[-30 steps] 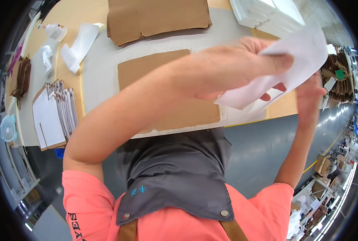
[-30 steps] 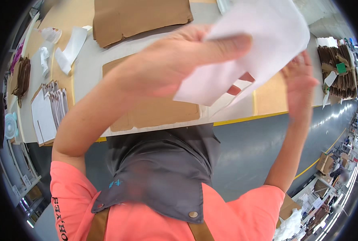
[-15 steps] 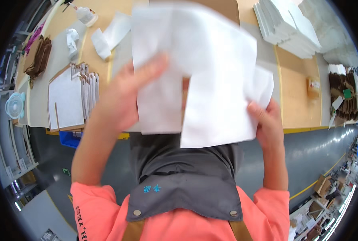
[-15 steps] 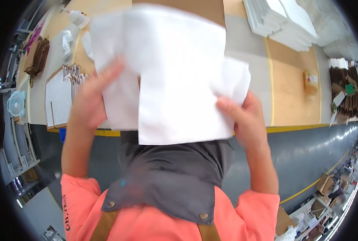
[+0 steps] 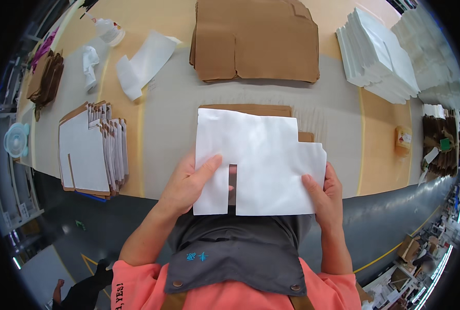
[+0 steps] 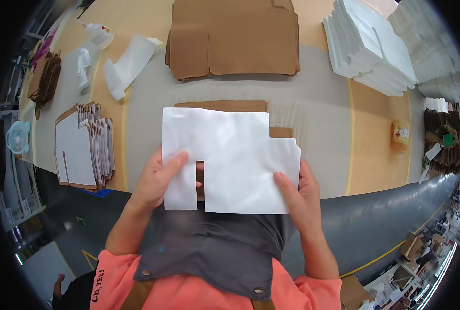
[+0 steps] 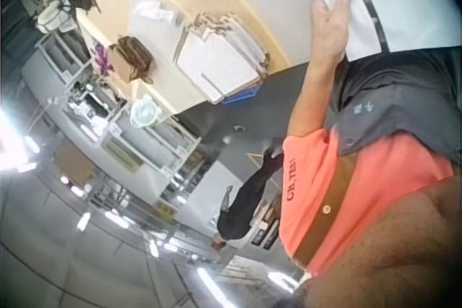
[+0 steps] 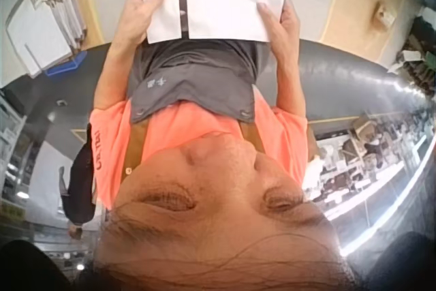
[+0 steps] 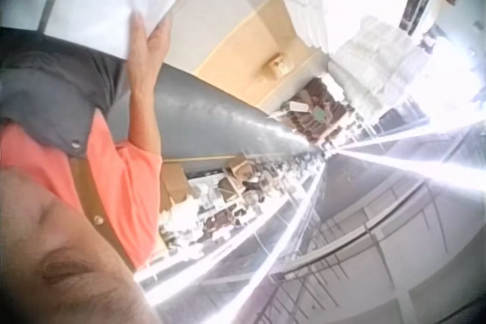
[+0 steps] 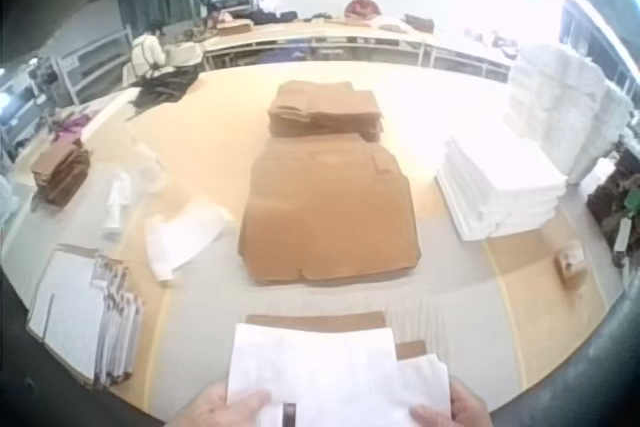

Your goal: The recorder is applying glue to brown paper templates and attaching white paper linings as part of a manual assembly process.

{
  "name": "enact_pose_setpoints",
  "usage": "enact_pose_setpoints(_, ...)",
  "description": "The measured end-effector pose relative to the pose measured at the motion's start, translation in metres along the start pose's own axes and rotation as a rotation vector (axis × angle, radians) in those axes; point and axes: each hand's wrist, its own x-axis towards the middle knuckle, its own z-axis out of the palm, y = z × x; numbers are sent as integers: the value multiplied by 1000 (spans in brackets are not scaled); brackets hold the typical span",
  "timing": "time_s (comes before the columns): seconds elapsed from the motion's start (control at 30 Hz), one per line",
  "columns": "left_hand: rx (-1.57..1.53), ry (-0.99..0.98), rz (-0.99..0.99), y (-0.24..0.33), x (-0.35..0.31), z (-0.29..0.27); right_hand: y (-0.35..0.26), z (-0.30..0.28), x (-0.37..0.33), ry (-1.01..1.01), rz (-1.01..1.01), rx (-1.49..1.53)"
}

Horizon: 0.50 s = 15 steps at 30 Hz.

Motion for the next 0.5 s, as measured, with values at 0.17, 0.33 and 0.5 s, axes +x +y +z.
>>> enact_pose_setpoints(0.17, 92, 15, 71, -2, 17, -5, 2, 1, 15, 8, 19, 8)
enact_pose_setpoints(0.33, 99, 17, 64, -2, 27, -7, 3, 0, 23, 9, 38, 4)
enact_pose_setpoints(0.5, 90, 34, 40, -3, 30, -7, 3, 2, 26, 15, 62, 3)
